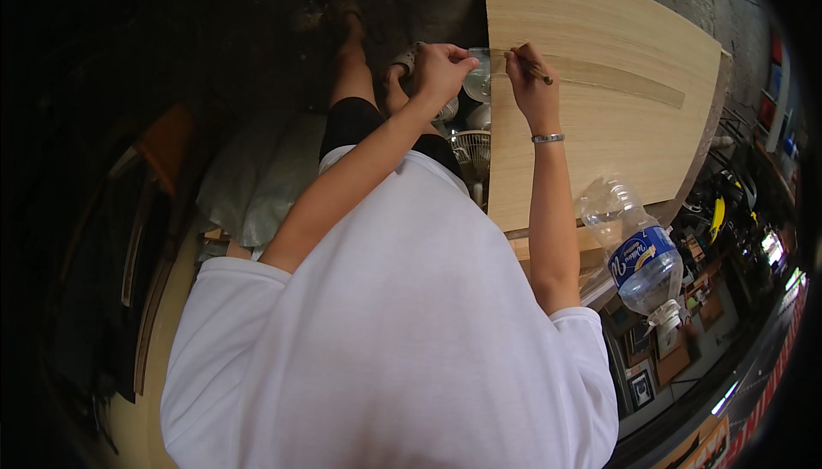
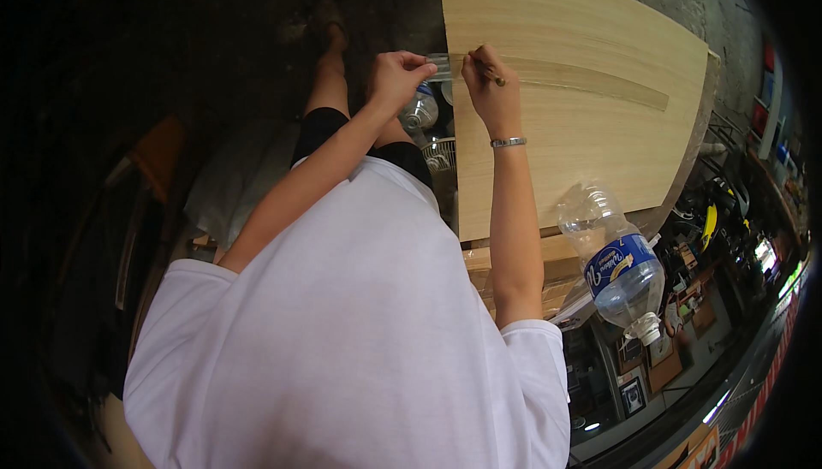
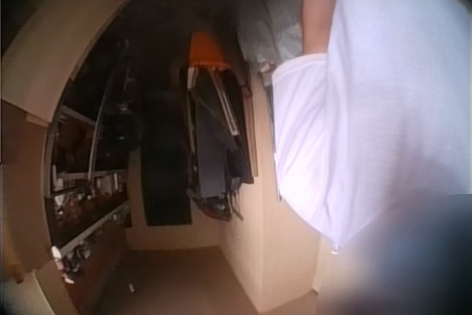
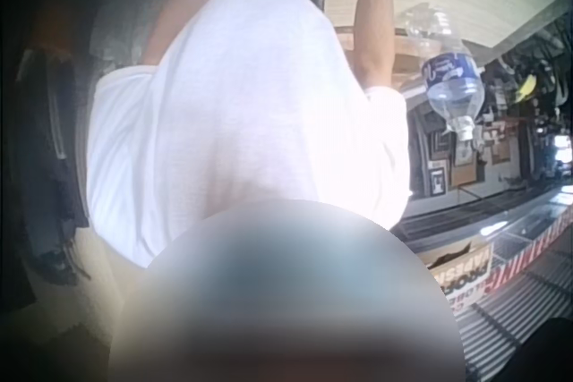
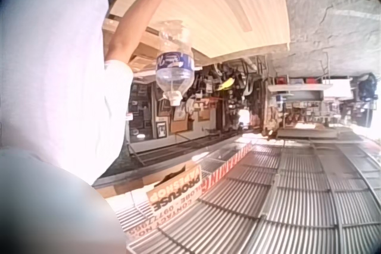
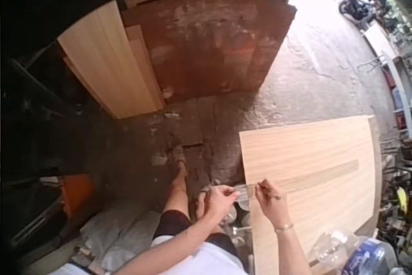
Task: The person pours liquid from a plastic bottle into a small container, then uses a brush to apply the liquid onto a wooden board. They repeatedly dip the brush into the container and spread the liquid across the board's surface.
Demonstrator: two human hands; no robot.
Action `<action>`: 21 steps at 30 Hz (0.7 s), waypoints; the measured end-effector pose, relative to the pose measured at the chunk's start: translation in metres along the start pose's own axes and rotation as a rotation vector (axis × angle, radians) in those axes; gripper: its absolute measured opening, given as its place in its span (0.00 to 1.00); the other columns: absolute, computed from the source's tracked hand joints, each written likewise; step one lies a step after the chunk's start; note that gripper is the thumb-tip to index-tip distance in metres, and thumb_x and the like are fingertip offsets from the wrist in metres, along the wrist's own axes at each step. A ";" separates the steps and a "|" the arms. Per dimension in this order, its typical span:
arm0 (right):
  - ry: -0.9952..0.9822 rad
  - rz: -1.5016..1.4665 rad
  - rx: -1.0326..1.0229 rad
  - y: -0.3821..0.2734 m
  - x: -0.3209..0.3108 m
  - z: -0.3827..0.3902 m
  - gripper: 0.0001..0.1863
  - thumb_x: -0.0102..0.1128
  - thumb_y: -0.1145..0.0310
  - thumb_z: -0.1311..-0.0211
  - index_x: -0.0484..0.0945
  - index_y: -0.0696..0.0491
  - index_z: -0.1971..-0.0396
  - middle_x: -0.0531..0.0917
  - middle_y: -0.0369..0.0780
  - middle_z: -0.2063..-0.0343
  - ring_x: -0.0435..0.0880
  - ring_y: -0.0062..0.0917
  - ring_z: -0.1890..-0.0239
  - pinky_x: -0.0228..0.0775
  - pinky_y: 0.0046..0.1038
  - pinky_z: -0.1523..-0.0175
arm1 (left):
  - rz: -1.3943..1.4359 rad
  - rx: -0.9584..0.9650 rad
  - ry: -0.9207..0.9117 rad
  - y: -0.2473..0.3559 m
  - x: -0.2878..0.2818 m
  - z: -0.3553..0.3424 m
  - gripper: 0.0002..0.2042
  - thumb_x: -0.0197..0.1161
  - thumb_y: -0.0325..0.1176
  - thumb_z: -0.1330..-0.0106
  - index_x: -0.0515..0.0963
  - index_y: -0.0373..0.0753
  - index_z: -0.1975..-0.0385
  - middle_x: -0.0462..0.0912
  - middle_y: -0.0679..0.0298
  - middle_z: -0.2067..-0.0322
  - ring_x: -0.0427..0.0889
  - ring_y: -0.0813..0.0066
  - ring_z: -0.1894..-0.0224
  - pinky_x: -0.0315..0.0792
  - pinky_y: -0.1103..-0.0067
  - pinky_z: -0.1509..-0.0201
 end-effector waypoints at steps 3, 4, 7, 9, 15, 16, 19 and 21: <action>-0.013 0.047 -0.057 -0.005 0.001 -0.005 0.07 0.62 0.74 0.32 0.73 0.60 0.67 0.82 0.43 0.76 0.80 0.23 0.75 0.72 0.23 0.67 | -0.027 -0.040 0.004 0.001 0.003 0.002 0.13 0.75 0.39 0.44 0.88 0.39 0.63 0.90 0.61 0.69 0.87 0.74 0.68 0.78 0.77 0.61; -0.014 0.058 -0.079 -0.005 0.002 -0.007 0.07 0.62 0.74 0.32 0.73 0.59 0.67 0.82 0.43 0.76 0.80 0.24 0.76 0.72 0.24 0.67 | -0.020 -0.041 0.004 -0.001 0.005 0.002 0.13 0.75 0.39 0.44 0.89 0.39 0.63 0.90 0.61 0.68 0.87 0.74 0.68 0.78 0.77 0.61; -0.050 0.086 -0.099 0.001 0.003 -0.011 0.08 0.63 0.75 0.33 0.73 0.60 0.68 0.81 0.44 0.77 0.79 0.28 0.77 0.71 0.24 0.68 | 0.011 0.059 0.017 -0.010 0.008 -0.002 0.14 0.75 0.39 0.44 0.88 0.37 0.62 0.90 0.61 0.67 0.87 0.75 0.68 0.77 0.77 0.61; -0.060 0.043 -0.079 0.004 0.004 -0.009 0.07 0.63 0.75 0.33 0.73 0.59 0.68 0.80 0.45 0.77 0.79 0.26 0.76 0.71 0.24 0.68 | 0.060 0.029 -0.038 -0.017 0.011 -0.008 0.14 0.75 0.38 0.43 0.87 0.35 0.61 0.89 0.61 0.67 0.86 0.76 0.68 0.77 0.79 0.61; -0.025 -0.014 -0.045 -0.002 0.005 0.035 0.07 0.63 0.74 0.34 0.73 0.57 0.68 0.79 0.46 0.78 0.80 0.35 0.78 0.72 0.27 0.69 | 0.170 0.029 -0.148 -0.025 0.005 -0.015 0.11 0.73 0.33 0.41 0.85 0.30 0.64 0.88 0.60 0.70 0.85 0.80 0.68 0.77 0.81 0.62; -0.020 -0.094 -0.088 -0.002 0.004 0.037 0.07 0.62 0.73 0.33 0.73 0.58 0.68 0.80 0.45 0.79 0.81 0.32 0.78 0.73 0.27 0.69 | 0.153 0.028 -0.188 -0.027 0.000 -0.013 0.11 0.72 0.32 0.39 0.85 0.29 0.63 0.88 0.60 0.69 0.84 0.81 0.68 0.77 0.82 0.61; 0.129 -0.422 0.096 0.010 -0.002 0.024 0.07 0.58 0.70 0.27 0.75 0.59 0.64 0.85 0.39 0.75 0.83 0.19 0.72 0.74 0.22 0.66 | 0.227 0.009 -0.224 -0.040 -0.021 -0.010 0.11 0.71 0.30 0.37 0.84 0.28 0.61 0.88 0.61 0.68 0.84 0.80 0.67 0.77 0.82 0.60; 0.190 -0.615 0.128 0.023 -0.001 0.007 0.07 0.57 0.70 0.26 0.75 0.58 0.60 0.85 0.39 0.72 0.84 0.19 0.68 0.74 0.19 0.65 | 0.142 -0.026 -0.215 -0.047 -0.032 -0.014 0.12 0.70 0.29 0.36 0.83 0.28 0.58 0.87 0.62 0.65 0.84 0.79 0.64 0.77 0.82 0.57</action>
Point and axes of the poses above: each hand's wrist, its own z-axis away from the middle knuckle, its own x-axis out of the palm, y = z × x, the point moved 1 cm from there along -z, towards the middle knuckle
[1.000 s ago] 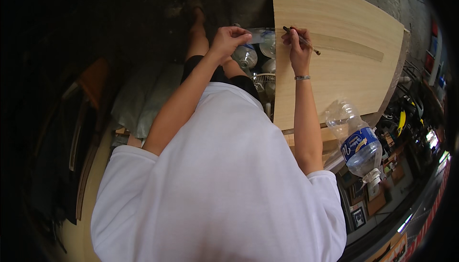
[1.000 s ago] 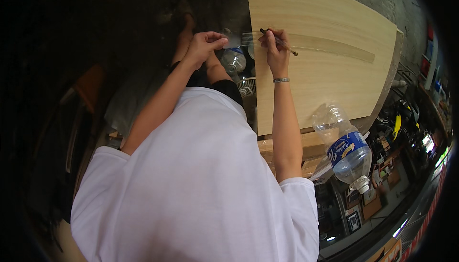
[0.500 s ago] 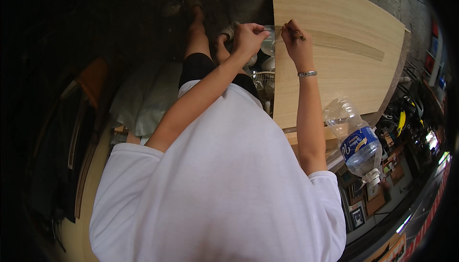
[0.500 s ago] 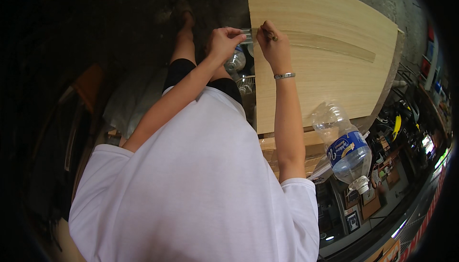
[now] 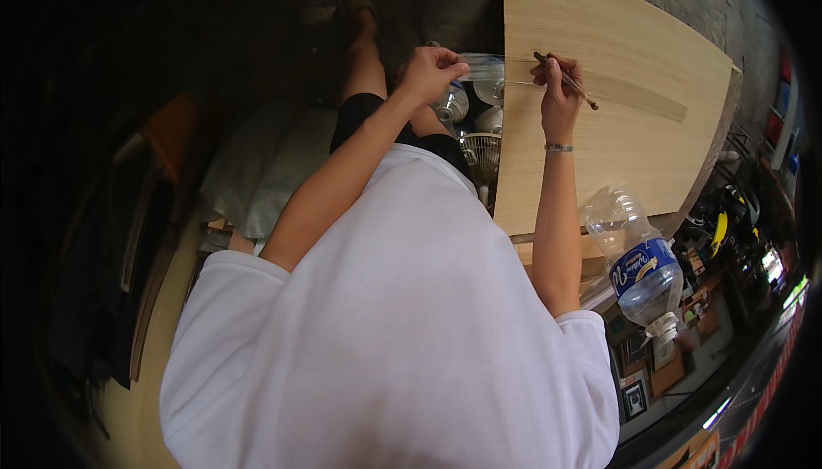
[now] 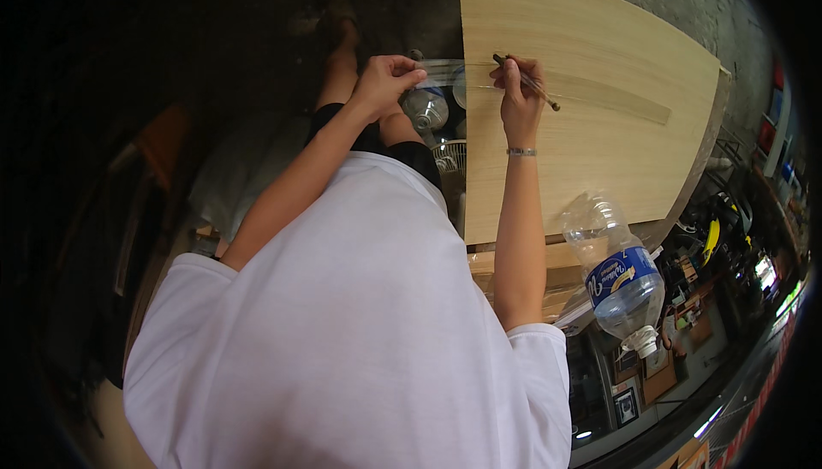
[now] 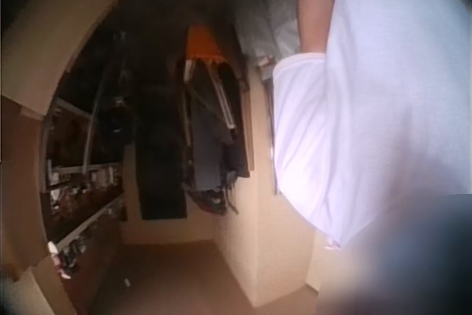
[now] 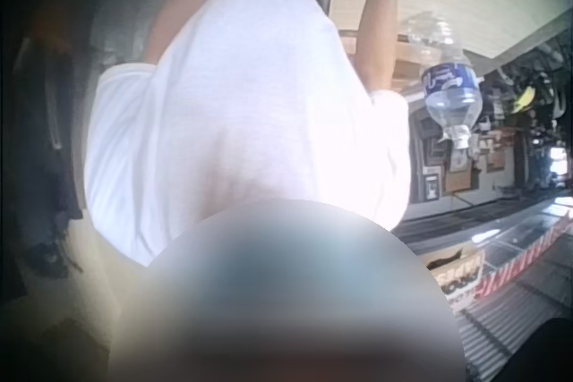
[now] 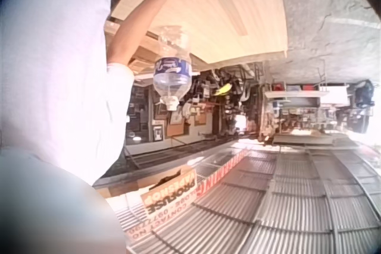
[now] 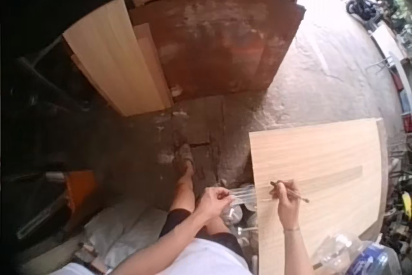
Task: The person pours liquid from a plastic bottle into a small container, then uses a brush to apply the liquid onto a wooden board. They repeatedly dip the brush into the container and spread the liquid across the board's surface.
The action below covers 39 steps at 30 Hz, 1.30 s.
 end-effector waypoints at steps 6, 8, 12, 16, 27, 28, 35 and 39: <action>0.054 -0.058 0.037 0.022 0.001 -0.003 0.07 0.57 0.70 0.27 0.75 0.58 0.59 0.85 0.39 0.70 0.85 0.19 0.68 0.75 0.20 0.64 | 0.182 -0.090 -0.074 -0.008 -0.028 0.004 0.13 0.72 0.32 0.37 0.83 0.29 0.57 0.87 0.61 0.62 0.83 0.78 0.61 0.77 0.82 0.54; 0.045 -0.032 0.024 0.020 0.001 -0.002 0.07 0.57 0.70 0.27 0.75 0.58 0.60 0.85 0.39 0.70 0.84 0.19 0.69 0.75 0.20 0.65 | 0.227 -0.060 -0.094 -0.004 -0.024 0.007 0.14 0.72 0.32 0.37 0.84 0.29 0.57 0.87 0.61 0.62 0.84 0.78 0.61 0.77 0.82 0.54; -0.029 0.199 -0.020 0.005 0.006 -0.002 0.07 0.59 0.71 0.28 0.76 0.59 0.64 0.85 0.39 0.73 0.83 0.17 0.72 0.74 0.21 0.68 | 0.165 0.030 0.007 0.014 0.009 0.001 0.12 0.72 0.31 0.38 0.85 0.29 0.60 0.88 0.61 0.65 0.84 0.78 0.63 0.78 0.82 0.57; -0.132 0.536 -0.110 -0.013 0.012 -0.001 0.07 0.60 0.72 0.29 0.76 0.60 0.65 0.85 0.41 0.74 0.82 0.17 0.73 0.73 0.22 0.67 | -0.114 0.024 0.168 0.029 0.036 -0.001 0.13 0.74 0.33 0.42 0.87 0.31 0.62 0.89 0.59 0.68 0.87 0.77 0.66 0.78 0.81 0.60; -0.204 0.678 -0.239 -0.021 0.020 -0.009 0.08 0.63 0.75 0.34 0.72 0.57 0.69 0.78 0.46 0.79 0.74 0.37 0.80 0.69 0.26 0.71 | -0.017 0.025 0.110 0.029 0.045 -0.003 0.13 0.74 0.35 0.43 0.87 0.33 0.63 0.89 0.60 0.68 0.86 0.77 0.66 0.77 0.80 0.60; -0.218 0.670 -0.264 -0.020 0.020 -0.009 0.08 0.63 0.75 0.35 0.72 0.57 0.69 0.78 0.46 0.79 0.73 0.39 0.79 0.69 0.26 0.71 | 0.039 0.023 0.080 0.027 0.043 -0.005 0.13 0.74 0.34 0.44 0.86 0.32 0.64 0.89 0.60 0.69 0.86 0.77 0.67 0.77 0.79 0.61; -0.228 0.639 -0.146 -0.017 0.011 0.035 0.05 0.61 0.75 0.32 0.74 0.58 0.66 0.81 0.42 0.77 0.81 0.22 0.76 0.72 0.23 0.69 | 0.170 -0.009 -0.057 0.019 0.038 -0.010 0.14 0.75 0.32 0.44 0.85 0.28 0.63 0.88 0.60 0.69 0.84 0.78 0.68 0.77 0.80 0.60; -0.077 0.364 -0.055 -0.011 -0.001 0.032 0.07 0.57 0.71 0.27 0.76 0.59 0.62 0.85 0.38 0.72 0.83 0.16 0.71 0.75 0.20 0.66 | 0.189 0.031 -0.121 0.010 0.013 -0.002 0.15 0.74 0.32 0.39 0.83 0.27 0.59 0.87 0.61 0.66 0.84 0.79 0.66 0.78 0.81 0.58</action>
Point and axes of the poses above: each hand's wrist, its own z-axis away from the middle knuckle, its own x-axis out of the palm, y = z × x, the point moved 1 cm from there along -z, towards the middle knuckle
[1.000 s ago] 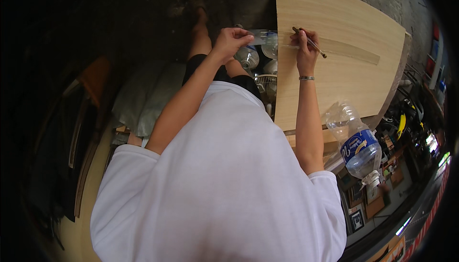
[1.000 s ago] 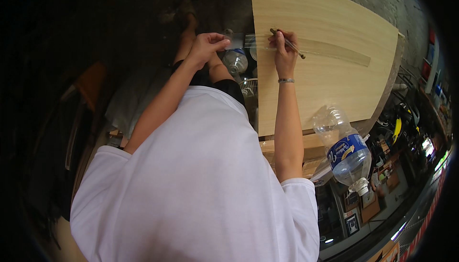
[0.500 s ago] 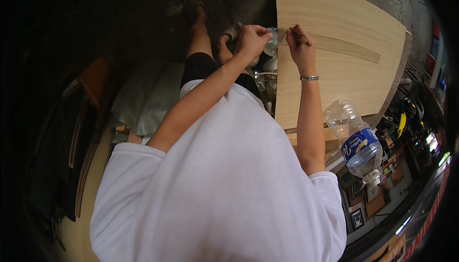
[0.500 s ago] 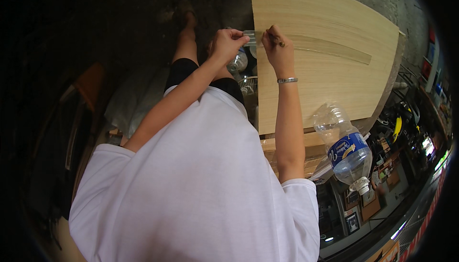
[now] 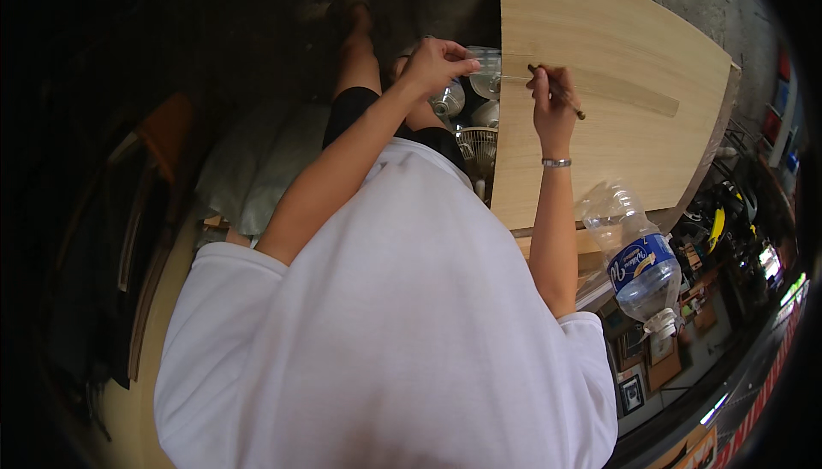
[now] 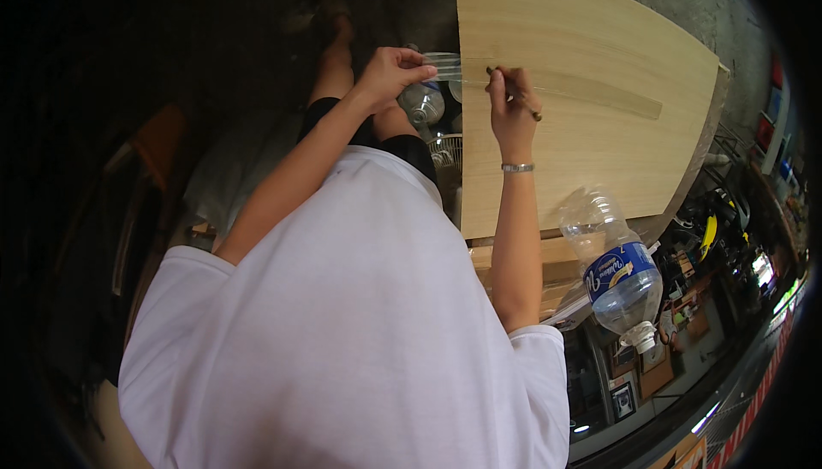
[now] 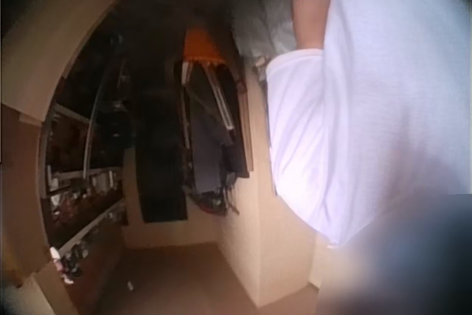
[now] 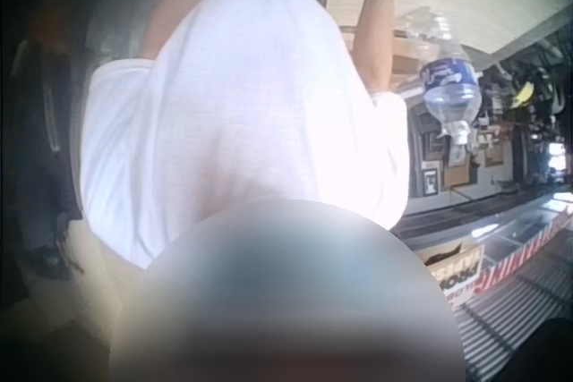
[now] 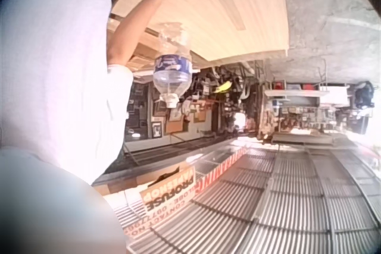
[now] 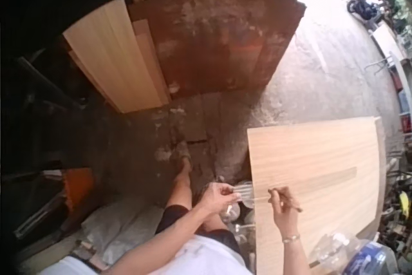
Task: The person pours liquid from a plastic bottle into a small container, then uses a brush to apply the liquid onto a wooden board. They repeatedly dip the brush into the container and spread the liquid across the board's surface.
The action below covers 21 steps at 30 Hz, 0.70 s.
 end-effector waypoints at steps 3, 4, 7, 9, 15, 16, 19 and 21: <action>0.037 -0.321 0.067 0.017 0.010 -0.022 0.08 0.57 0.70 0.27 0.75 0.60 0.58 0.84 0.39 0.71 0.83 0.18 0.69 0.75 0.19 0.65 | -0.023 -0.035 -0.008 -0.002 -0.026 0.004 0.14 0.74 0.32 0.39 0.83 0.28 0.58 0.87 0.62 0.65 0.84 0.79 0.63 0.77 0.82 0.55; 0.053 -0.347 0.072 0.022 0.011 -0.025 0.08 0.57 0.70 0.27 0.75 0.60 0.58 0.84 0.39 0.71 0.84 0.18 0.69 0.76 0.19 0.65 | -0.036 -0.065 -0.003 -0.003 -0.033 0.004 0.14 0.74 0.32 0.39 0.83 0.29 0.58 0.87 0.62 0.65 0.84 0.79 0.62 0.77 0.82 0.55; 0.076 -0.405 0.080 0.032 0.016 -0.028 0.08 0.57 0.70 0.27 0.75 0.60 0.58 0.84 0.39 0.70 0.84 0.18 0.69 0.76 0.19 0.64 | 0.018 -0.125 0.002 -0.002 -0.050 0.007 0.15 0.74 0.33 0.38 0.83 0.30 0.57 0.87 0.63 0.63 0.83 0.79 0.61 0.76 0.82 0.53; 0.079 -0.401 0.071 0.034 0.016 -0.028 0.08 0.57 0.70 0.27 0.76 0.59 0.58 0.84 0.39 0.70 0.84 0.19 0.69 0.76 0.20 0.65 | 0.041 -0.116 -0.025 0.001 -0.052 0.010 0.15 0.74 0.33 0.38 0.83 0.30 0.57 0.87 0.63 0.63 0.83 0.79 0.61 0.76 0.82 0.53; 0.065 -0.328 0.090 0.022 0.013 -0.027 0.05 0.59 0.73 0.29 0.77 0.60 0.61 0.85 0.39 0.72 0.85 0.19 0.70 0.76 0.21 0.66 | 0.015 -0.059 0.049 0.008 -0.004 0.002 0.12 0.75 0.32 0.40 0.85 0.30 0.62 0.87 0.63 0.67 0.84 0.78 0.65 0.77 0.82 0.58; 0.058 -0.219 0.052 0.018 0.013 -0.027 0.05 0.60 0.73 0.29 0.77 0.60 0.62 0.85 0.39 0.73 0.84 0.19 0.71 0.76 0.21 0.66 | -0.019 -0.078 0.090 0.009 0.005 -0.001 0.12 0.75 0.32 0.40 0.85 0.30 0.63 0.87 0.63 0.68 0.85 0.78 0.66 0.78 0.82 0.59; 0.014 0.073 -0.019 0.006 0.010 -0.027 0.05 0.61 0.74 0.30 0.77 0.60 0.64 0.85 0.39 0.75 0.83 0.18 0.73 0.74 0.21 0.67 | -0.215 -0.041 0.224 0.015 0.026 -0.003 0.14 0.77 0.33 0.45 0.86 0.30 0.63 0.89 0.60 0.69 0.85 0.78 0.68 0.78 0.80 0.61; -0.035 0.200 -0.073 -0.002 0.009 -0.028 0.05 0.61 0.73 0.30 0.77 0.60 0.63 0.85 0.39 0.73 0.83 0.18 0.73 0.74 0.20 0.67 | -0.262 -0.051 0.247 0.018 0.033 -0.002 0.15 0.77 0.34 0.46 0.87 0.31 0.63 0.89 0.59 0.69 0.85 0.78 0.68 0.78 0.80 0.60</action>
Point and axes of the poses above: each hand's wrist, its own z-axis away from the middle knuckle, its own x-axis out of the palm, y = z × x, the point moved 1 cm from there along -z, towards the middle knuckle
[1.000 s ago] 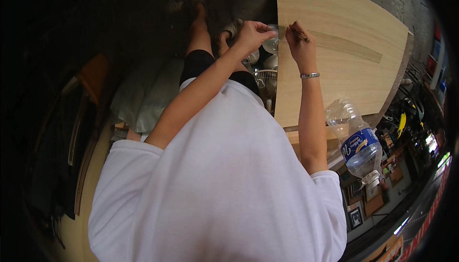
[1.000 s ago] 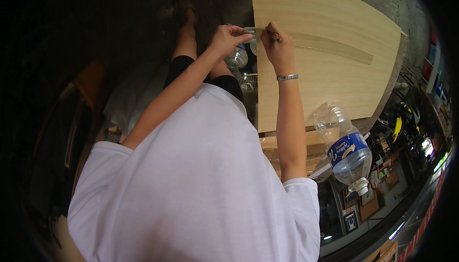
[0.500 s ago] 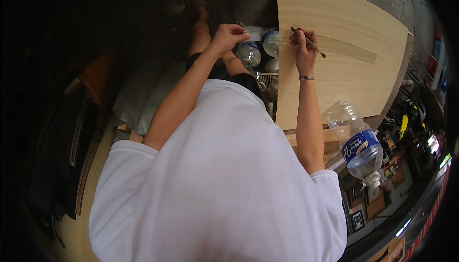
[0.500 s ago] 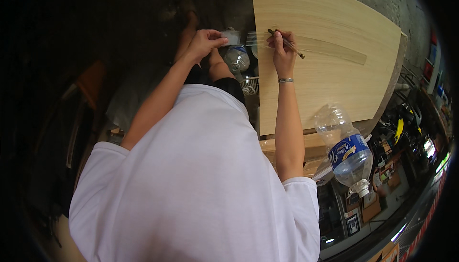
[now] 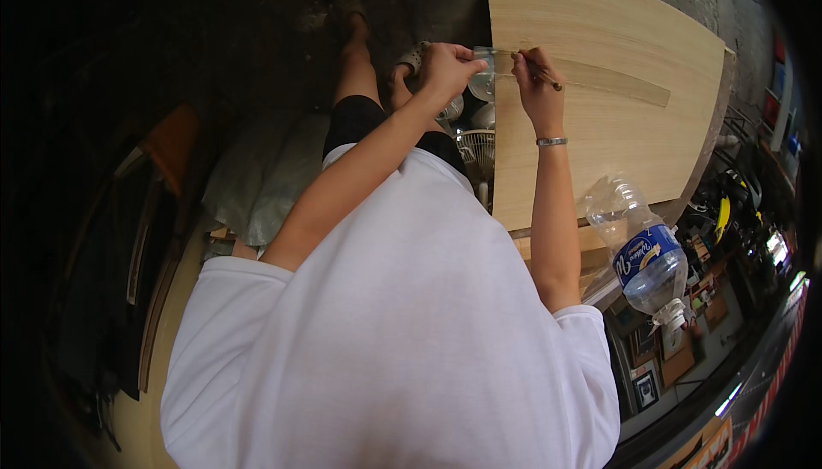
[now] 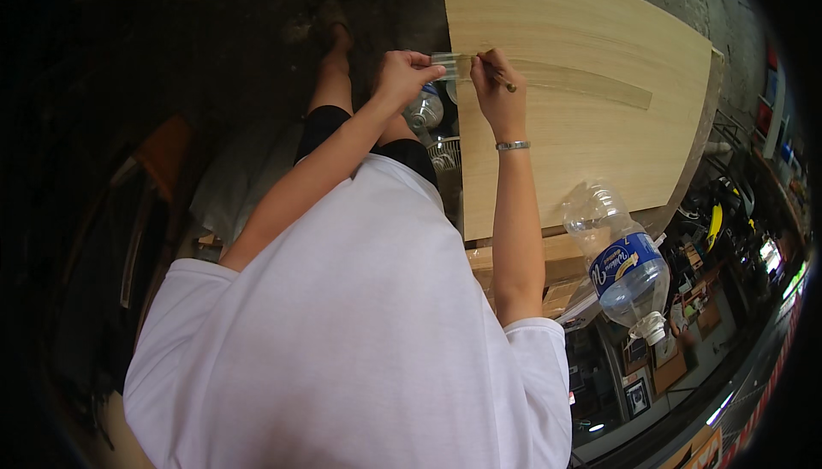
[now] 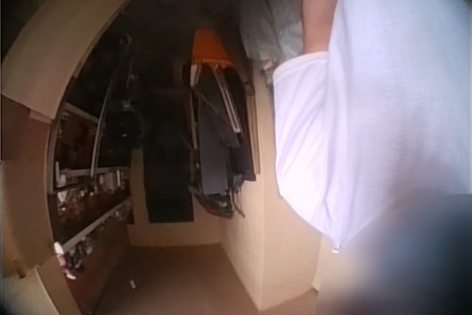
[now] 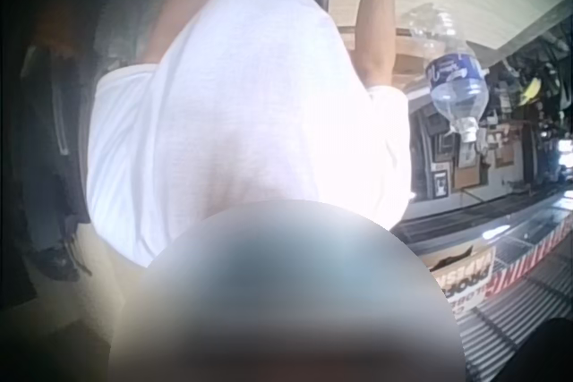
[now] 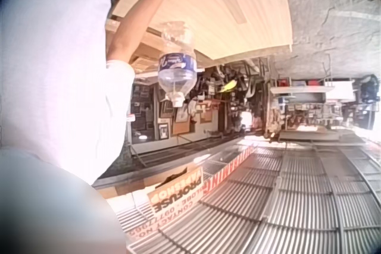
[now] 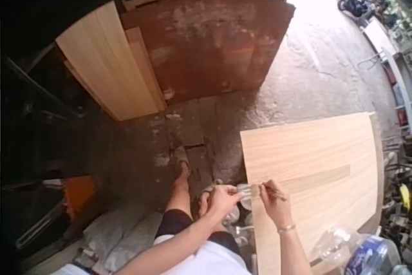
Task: The person pours liquid from a plastic bottle into a small container, then uses a brush to apply the liquid onto a wooden board. They repeatedly dip the brush into the container and spread the liquid across the board's surface.
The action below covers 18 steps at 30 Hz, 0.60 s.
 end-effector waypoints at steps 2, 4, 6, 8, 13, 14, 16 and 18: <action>-0.021 0.029 -0.027 -0.005 -0.001 -0.002 0.05 0.62 0.74 0.31 0.76 0.60 0.64 0.84 0.41 0.75 0.81 0.19 0.75 0.73 0.21 0.67 | -0.032 0.005 0.004 0.003 0.003 0.002 0.15 0.77 0.35 0.46 0.87 0.31 0.63 0.89 0.58 0.68 0.86 0.78 0.68 0.78 0.79 0.60; -0.036 0.062 -0.048 -0.007 -0.002 -0.005 0.06 0.62 0.74 0.32 0.75 0.59 0.66 0.82 0.43 0.77 0.79 0.22 0.77 0.71 0.22 0.68 | -0.003 0.000 -0.007 0.002 0.005 0.003 0.15 0.77 0.34 0.45 0.87 0.31 0.63 0.89 0.59 0.68 0.86 0.78 0.67 0.78 0.79 0.60; -0.047 0.096 -0.063 -0.007 -0.001 -0.009 0.07 0.63 0.73 0.34 0.73 0.57 0.68 0.79 0.46 0.79 0.79 0.27 0.79 0.71 0.25 0.70 | 0.044 0.007 -0.018 -0.002 0.006 0.000 0.15 0.76 0.33 0.46 0.86 0.30 0.62 0.89 0.59 0.68 0.86 0.77 0.67 0.78 0.79 0.60; -0.046 0.099 -0.079 -0.005 0.000 -0.013 0.08 0.63 0.73 0.34 0.72 0.57 0.69 0.79 0.46 0.79 0.79 0.32 0.79 0.70 0.27 0.70 | 0.111 0.019 -0.041 -0.007 0.008 -0.003 0.15 0.75 0.31 0.46 0.86 0.29 0.63 0.89 0.58 0.69 0.87 0.75 0.67 0.79 0.79 0.60; -0.112 0.088 -0.057 -0.002 -0.001 0.002 0.08 0.63 0.74 0.35 0.72 0.58 0.68 0.80 0.46 0.78 0.80 0.36 0.76 0.71 0.28 0.70 | 0.210 -0.002 -0.153 -0.017 0.008 -0.012 0.15 0.75 0.31 0.42 0.84 0.27 0.60 0.88 0.58 0.67 0.86 0.77 0.66 0.78 0.81 0.60; -0.129 0.124 -0.062 -0.004 -0.001 0.014 0.07 0.63 0.75 0.34 0.72 0.59 0.66 0.80 0.45 0.77 0.81 0.30 0.76 0.71 0.26 0.69 | 0.206 -0.017 -0.160 -0.018 0.007 -0.013 0.14 0.75 0.31 0.41 0.84 0.27 0.60 0.88 0.58 0.66 0.85 0.78 0.66 0.78 0.82 0.60; -0.211 0.255 0.000 -0.003 -0.004 0.032 0.06 0.61 0.74 0.31 0.74 0.60 0.65 0.84 0.42 0.76 0.84 0.21 0.73 0.73 0.24 0.68 | 0.234 0.017 -0.192 -0.018 0.001 -0.012 0.15 0.74 0.31 0.40 0.83 0.26 0.59 0.88 0.58 0.66 0.85 0.78 0.66 0.79 0.81 0.60; -0.072 0.021 0.039 0.000 -0.007 0.037 0.06 0.60 0.73 0.29 0.75 0.60 0.65 0.85 0.41 0.74 0.84 0.19 0.73 0.74 0.23 0.69 | 0.258 0.025 -0.221 -0.019 -0.011 -0.010 0.15 0.74 0.31 0.40 0.83 0.25 0.59 0.88 0.58 0.65 0.85 0.77 0.65 0.79 0.81 0.59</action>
Point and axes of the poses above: each hand's wrist, its own z-axis away from the middle knuckle, its own x-axis out of the palm, y = z × x, the point moved 1 cm from there along -z, towards the middle knuckle
